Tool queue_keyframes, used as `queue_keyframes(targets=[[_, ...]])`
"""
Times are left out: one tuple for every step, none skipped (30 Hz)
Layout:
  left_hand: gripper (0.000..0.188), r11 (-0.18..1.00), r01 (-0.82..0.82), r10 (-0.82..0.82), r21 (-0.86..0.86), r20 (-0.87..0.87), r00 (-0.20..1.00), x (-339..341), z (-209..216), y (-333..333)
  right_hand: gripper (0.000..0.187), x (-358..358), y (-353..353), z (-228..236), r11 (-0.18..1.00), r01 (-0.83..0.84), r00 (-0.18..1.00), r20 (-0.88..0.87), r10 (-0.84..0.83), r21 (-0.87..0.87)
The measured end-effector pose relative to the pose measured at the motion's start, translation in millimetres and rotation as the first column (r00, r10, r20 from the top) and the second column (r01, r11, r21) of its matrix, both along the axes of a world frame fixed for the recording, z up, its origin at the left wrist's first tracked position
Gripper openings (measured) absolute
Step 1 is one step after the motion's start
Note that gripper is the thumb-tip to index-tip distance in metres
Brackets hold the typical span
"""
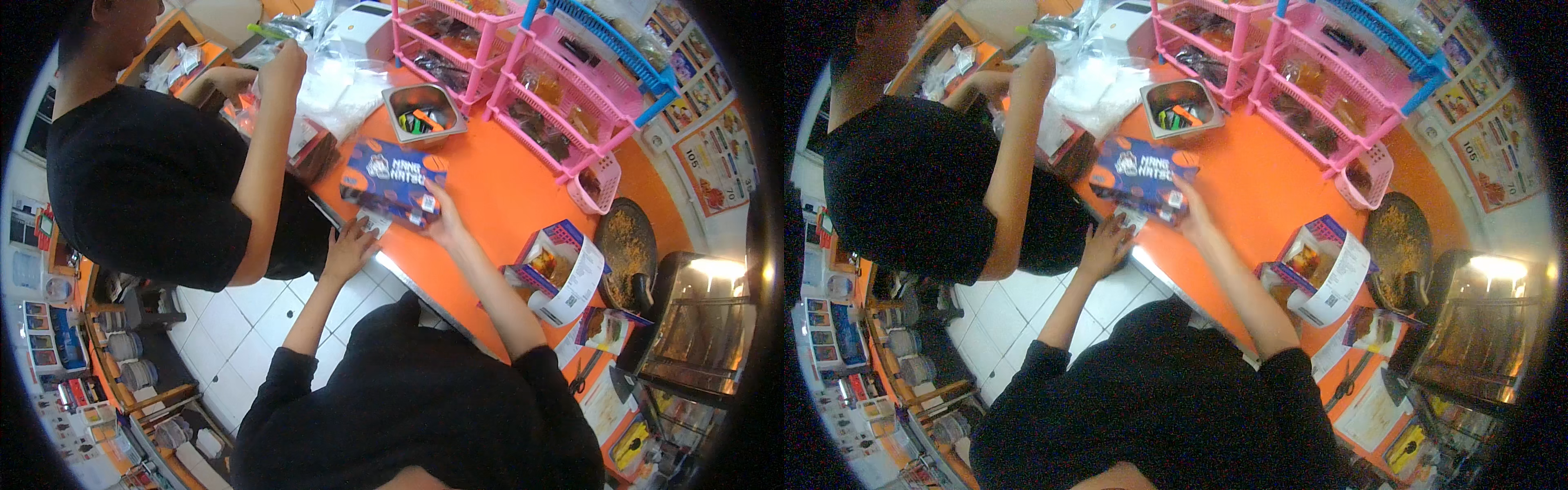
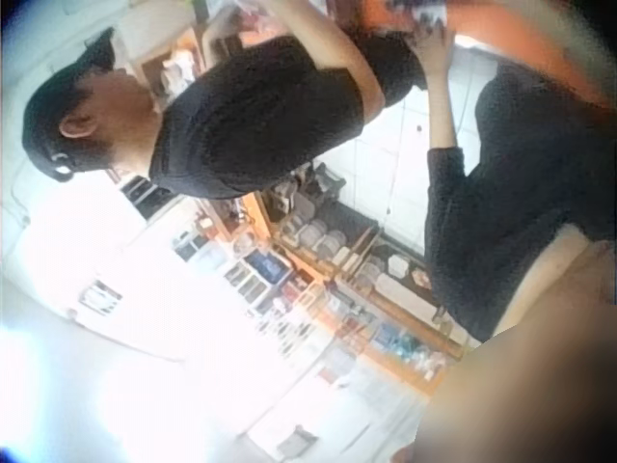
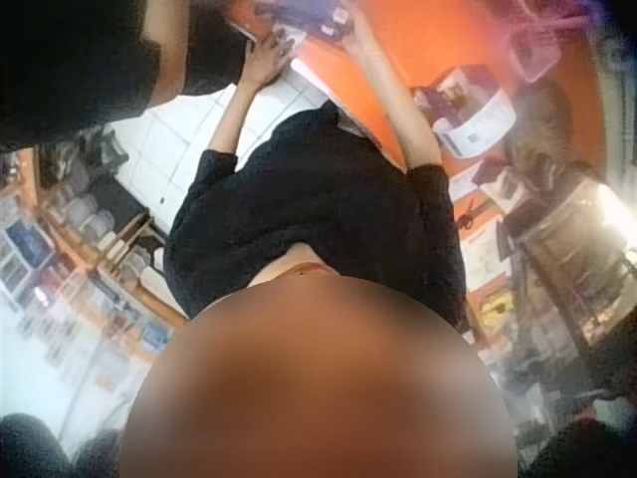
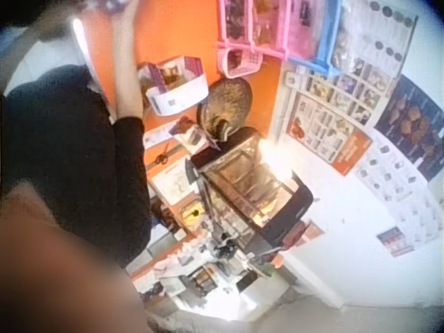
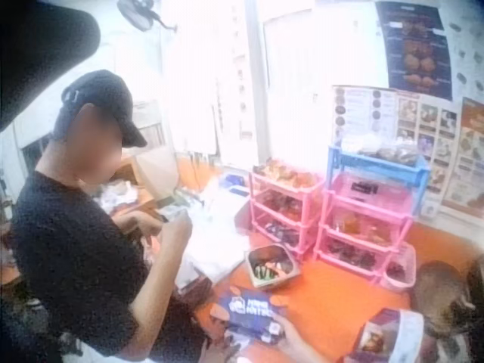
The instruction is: The person assembles multiple food orders at a counter. They place buns and fried chicken into boxes, add condiment packets, and close the boxes. The person also handles receipts and places them into the boxes.
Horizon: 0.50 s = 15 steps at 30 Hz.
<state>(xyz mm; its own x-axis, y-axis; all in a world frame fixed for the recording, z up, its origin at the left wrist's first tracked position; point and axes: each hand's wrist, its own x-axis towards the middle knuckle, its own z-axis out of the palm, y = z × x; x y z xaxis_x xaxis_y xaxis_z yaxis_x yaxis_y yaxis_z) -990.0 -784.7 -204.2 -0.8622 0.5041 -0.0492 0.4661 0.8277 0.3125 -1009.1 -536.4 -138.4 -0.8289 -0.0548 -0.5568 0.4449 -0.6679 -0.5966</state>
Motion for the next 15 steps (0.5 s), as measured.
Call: queue_keyframes(targets=[[0.045, 1.0, -0.001, 0.001, -0.008, -0.035, 0.999, 2.6, 1.1, -5.5, 0.058, -13.6, -5.1, -3.5, 1.0, -0.014, 1.0, 0.008, 0.014, -0.003], [0.045, 1.0, -0.007, 0.006, -0.024, -0.039, 0.999, 5.1, 2.0, -8.7, 0.056, -26.6, -10.1, -7.2, 1.0, -0.027, 0.998, 0.051, 0.028, -0.011], [0.045, 1.0, 0.0, -0.001, -0.029, -0.046, 0.999, 7.0, 2.8, -10.6, 0.049, -38.2, -15.4, -11.6, 1.0, -0.001, 1.0, 0.025, 0.002, -0.029], [0.044, 0.999, 0.006, -0.009, -0.044, -0.066, 0.998, 8.4, 3.2, -10.5, 0.046, -48.6, -18.5, -15.6, 0.998, -0.006, 1.0, -0.002, 0.006, -0.055], [0.044, 0.997, 0.01, -0.014, -0.072, -0.057, 0.998, 10.0, 3.1, -9.8, 0.043, -57.0, -20.5, -19.6, 0.998, 0.015, 1.0, 0.01, -0.014, -0.055], [0.043, 0.998, -0.003, -0.001, -0.057, -0.079, 0.997, 11.8, 2.3, -7.4, 0.041, -62.9, -23.0, -24.1, 0.998, 0.015, 0.999, -0.032, -0.017, -0.056], [0.042, 1.0, -0.016, 0.013, -0.027, -0.115, 0.993, 13.7, 1.5, -5.7, 0.04, -68.8, -23.1, -27.7, 0.999, 0.033, 0.999, -0.039, -0.035, -0.039], [0.042, 1.0, -0.028, 0.027, -0.006, -0.124, 0.992, 15.5, 0.6, -3.8, 0.041, -74.7, -26.9, -31.5, 0.992, 0.128, 0.991, -0.041, -0.128, 0.007], [0.041, 0.999, -0.042, 0.045, 0.02, -0.138, 0.989, 17.3, -0.1, -3.0, 0.041, -81.0, -24.6, -33.3, 0.993, 0.115, 0.993, -0.03, -0.115, 0.013], [0.038, 0.998, -0.04, 0.05, 0.056, -0.184, 0.982, 18.8, -0.7, -2.2, 0.041, -85.6, -25.8, -35.3, 0.989, 0.148, 0.988, -0.046, -0.146, 0.023], [0.037, 0.997, -0.047, 0.058, 0.065, -0.174, 0.983, 19.8, -0.9, -2.4, 0.04, -89.5, -25.8, -36.4, 0.972, 0.222, 0.975, -0.043, -0.22, 0.08], [0.035, 0.996, -0.052, 0.064, 0.074, -0.168, 0.984, 20.3, -0.8, -2.6, 0.038, -93.4, -22.7, -36.5, 0.98, 0.194, 0.981, -0.036, -0.192, 0.043], [0.033, 0.994, -0.056, 0.072, 0.093, -0.179, 0.981, 20.2, -0.4, -3.0, 0.038, -95.7, -20.6, -36.8, 0.971, 0.238, 0.97, -0.057, -0.237, 0.011], [0.029, 0.989, -0.06, 0.085, 0.135, -0.187, 0.979, 19.6, 0.1, -3.1, 0.044, -98.5, -16.4, -36.7, 0.978, 0.205, 0.975, -0.09, -0.201, 0.034], [0.029, 0.986, -0.082, 0.105, 0.147, -0.16, 0.981, 18.4, 0.8, -2.8, 0.049, -100.2, -11.3, -37.1, 0.985, 0.166, 0.981, -0.113, -0.16, 0.048]])
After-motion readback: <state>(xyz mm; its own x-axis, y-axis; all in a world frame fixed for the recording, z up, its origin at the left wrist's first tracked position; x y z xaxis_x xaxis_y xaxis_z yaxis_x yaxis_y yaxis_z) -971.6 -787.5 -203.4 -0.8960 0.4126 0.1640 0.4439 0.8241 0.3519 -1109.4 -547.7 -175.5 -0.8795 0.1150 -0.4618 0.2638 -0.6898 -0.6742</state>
